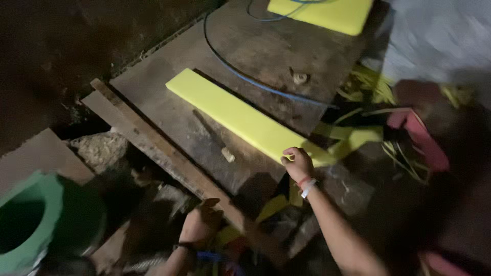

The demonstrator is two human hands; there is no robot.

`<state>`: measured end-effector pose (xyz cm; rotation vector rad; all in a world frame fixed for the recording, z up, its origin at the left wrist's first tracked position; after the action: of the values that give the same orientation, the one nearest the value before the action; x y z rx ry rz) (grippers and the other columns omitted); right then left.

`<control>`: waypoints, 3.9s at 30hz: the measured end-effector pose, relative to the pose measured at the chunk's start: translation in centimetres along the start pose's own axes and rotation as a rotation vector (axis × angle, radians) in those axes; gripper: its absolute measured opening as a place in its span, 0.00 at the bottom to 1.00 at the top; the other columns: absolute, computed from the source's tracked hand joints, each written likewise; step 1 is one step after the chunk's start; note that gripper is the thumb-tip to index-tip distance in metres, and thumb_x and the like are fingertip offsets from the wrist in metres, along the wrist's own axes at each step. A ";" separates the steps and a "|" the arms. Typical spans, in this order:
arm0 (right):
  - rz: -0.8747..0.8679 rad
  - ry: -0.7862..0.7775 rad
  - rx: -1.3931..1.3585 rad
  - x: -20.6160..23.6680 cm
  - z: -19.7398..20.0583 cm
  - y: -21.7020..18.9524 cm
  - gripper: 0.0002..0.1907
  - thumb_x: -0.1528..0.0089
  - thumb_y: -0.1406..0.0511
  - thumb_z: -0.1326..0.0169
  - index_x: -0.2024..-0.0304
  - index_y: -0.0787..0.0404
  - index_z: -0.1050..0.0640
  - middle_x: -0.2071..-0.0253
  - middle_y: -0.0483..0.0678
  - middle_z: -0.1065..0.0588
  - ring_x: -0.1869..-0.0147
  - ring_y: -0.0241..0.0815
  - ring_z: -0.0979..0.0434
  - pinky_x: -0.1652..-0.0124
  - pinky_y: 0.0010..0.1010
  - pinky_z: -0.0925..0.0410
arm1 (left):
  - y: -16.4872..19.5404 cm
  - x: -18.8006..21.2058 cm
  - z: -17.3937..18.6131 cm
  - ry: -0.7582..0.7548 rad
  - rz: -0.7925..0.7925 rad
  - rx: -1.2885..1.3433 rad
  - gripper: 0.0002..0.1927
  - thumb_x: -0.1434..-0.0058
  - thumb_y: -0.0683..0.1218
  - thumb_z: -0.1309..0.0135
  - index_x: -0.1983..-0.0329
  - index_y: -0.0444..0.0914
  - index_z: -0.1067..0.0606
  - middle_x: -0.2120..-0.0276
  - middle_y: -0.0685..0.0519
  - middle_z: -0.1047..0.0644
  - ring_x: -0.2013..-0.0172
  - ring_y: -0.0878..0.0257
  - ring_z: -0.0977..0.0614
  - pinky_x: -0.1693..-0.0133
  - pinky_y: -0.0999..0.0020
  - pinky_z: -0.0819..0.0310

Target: The person unfolds and spreads a black fabric sheet on the work table, cuts it with shears, then lays a yellow foam sheet over a wooden frame, measures it with a tape measure, marks it with a pen, and saws the foam to size.

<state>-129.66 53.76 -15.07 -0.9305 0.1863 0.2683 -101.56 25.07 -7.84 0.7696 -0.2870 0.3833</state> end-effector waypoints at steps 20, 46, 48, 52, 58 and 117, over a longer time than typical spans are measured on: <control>0.070 -0.206 0.487 -43.3 -11.3 14.8 0.29 0.41 0.56 0.36 0.39 0.59 0.27 0.43 0.55 0.25 0.40 0.56 0.26 0.42 0.47 0.32 | -1.4 -23.0 -4.0 0.390 0.289 -0.461 0.36 0.37 0.62 0.58 0.28 0.43 0.43 0.26 0.39 0.52 0.27 0.42 0.54 0.30 0.49 0.63; -0.416 -0.990 -1.030 13.0 -15.4 -18.7 0.34 0.48 0.57 0.50 0.41 0.67 0.28 0.45 0.53 0.24 0.54 0.46 0.23 0.63 0.39 0.27 | -9.0 4.4 -2.5 0.202 0.095 1.820 0.19 0.47 0.31 0.52 0.52 0.39 0.29 0.73 0.54 0.28 0.77 0.61 0.28 0.77 0.65 0.37; -0.165 -1.170 -0.954 19.1 -16.9 -24.3 0.30 0.49 0.59 0.51 0.47 0.68 0.25 0.51 0.56 0.23 0.56 0.46 0.21 0.62 0.39 0.24 | -12.6 14.6 -1.6 0.389 0.195 1.738 0.14 0.40 0.35 0.52 0.50 0.37 0.28 0.71 0.53 0.26 0.72 0.62 0.26 0.69 0.67 0.32; -0.136 -1.709 -0.903 38.1 -17.4 -36.9 0.24 0.46 0.57 0.51 0.54 0.66 0.23 0.57 0.53 0.23 0.56 0.43 0.23 0.60 0.32 0.27 | -19.4 35.3 -2.6 0.790 0.402 1.821 0.14 0.39 0.42 0.58 0.52 0.40 0.27 0.72 0.54 0.26 0.71 0.61 0.24 0.69 0.65 0.28; -0.269 -1.972 -0.486 66.5 -14.4 -53.2 0.18 0.39 0.53 0.47 0.59 0.62 0.24 0.67 0.47 0.26 0.65 0.37 0.25 0.69 0.30 0.29 | -26.6 61.0 -3.9 1.152 0.224 1.688 0.11 0.36 0.41 0.54 0.51 0.34 0.30 0.73 0.54 0.29 0.76 0.66 0.28 0.73 0.71 0.34; -0.104 -1.304 -0.507 107.7 -39.8 -100.5 0.21 0.37 0.68 0.44 0.41 0.65 0.25 0.77 0.46 0.38 0.79 0.38 0.41 0.77 0.34 0.44 | -82.4 110.5 35.1 0.919 0.137 1.310 0.08 0.38 0.42 0.47 0.57 0.35 0.25 0.75 0.54 0.28 0.79 0.66 0.27 0.75 0.70 0.32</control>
<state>1.82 -19.71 9.02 -1.0851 -1.1716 0.7909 29.11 -28.76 8.11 1.7318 0.8886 1.0333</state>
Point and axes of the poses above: each hand's wrist, its own x-axis away from the middle knuckle, its own z-axis out of the back of the hand, y = z × x, the point moved 6 cm from there along -x, towards the middle knuckle
